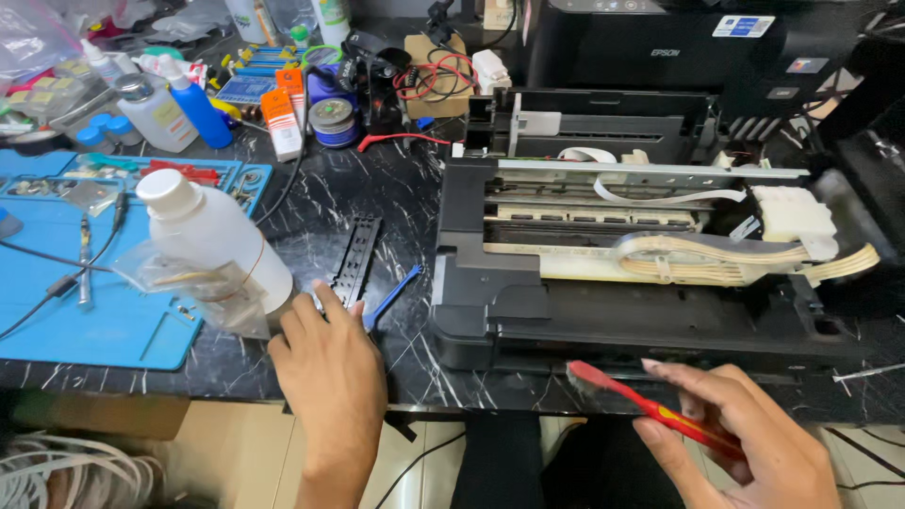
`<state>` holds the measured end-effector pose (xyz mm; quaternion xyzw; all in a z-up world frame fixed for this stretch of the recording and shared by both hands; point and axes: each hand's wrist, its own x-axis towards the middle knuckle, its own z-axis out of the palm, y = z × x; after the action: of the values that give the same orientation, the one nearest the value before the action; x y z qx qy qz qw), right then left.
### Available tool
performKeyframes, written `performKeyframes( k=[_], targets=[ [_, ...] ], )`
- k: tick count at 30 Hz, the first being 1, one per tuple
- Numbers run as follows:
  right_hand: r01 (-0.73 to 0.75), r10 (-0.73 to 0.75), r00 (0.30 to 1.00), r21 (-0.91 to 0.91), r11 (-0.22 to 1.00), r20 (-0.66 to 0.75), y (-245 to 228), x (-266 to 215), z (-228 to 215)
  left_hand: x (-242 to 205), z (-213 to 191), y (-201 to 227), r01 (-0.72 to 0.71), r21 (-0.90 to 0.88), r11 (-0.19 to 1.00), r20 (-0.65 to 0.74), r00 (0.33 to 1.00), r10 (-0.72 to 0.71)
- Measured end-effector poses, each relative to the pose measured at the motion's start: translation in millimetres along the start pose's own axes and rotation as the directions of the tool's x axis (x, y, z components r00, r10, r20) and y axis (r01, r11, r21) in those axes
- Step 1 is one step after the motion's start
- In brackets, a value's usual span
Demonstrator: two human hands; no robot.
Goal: The person removes a black plastic cover from an Epson printer and cleans it with a red toothbrush. They then use the toothbrush to clean the internal components of the printer, including the carriage and rails.
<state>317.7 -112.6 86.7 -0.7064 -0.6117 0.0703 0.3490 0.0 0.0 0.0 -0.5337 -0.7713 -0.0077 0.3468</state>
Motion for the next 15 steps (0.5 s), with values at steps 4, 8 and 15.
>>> performKeyframes(
  k=[4,8,15],
  targets=[
    [-0.043,0.045,0.999,-0.072,0.997,0.028,66,-2,-11,1,-40,6,-0.039,-0.342,0.939,-0.121,0.993,-0.002],
    [-0.014,0.137,0.911,-0.302,0.953,0.390,207,31,-31,14,-98,11,-0.162,-0.808,0.566,-0.177,0.984,0.029],
    [0.643,-0.528,0.348,0.213,0.736,0.774,237,242,-58,113,-104,45,-0.278,-0.939,0.200,-0.227,0.942,0.246]
  ],
)
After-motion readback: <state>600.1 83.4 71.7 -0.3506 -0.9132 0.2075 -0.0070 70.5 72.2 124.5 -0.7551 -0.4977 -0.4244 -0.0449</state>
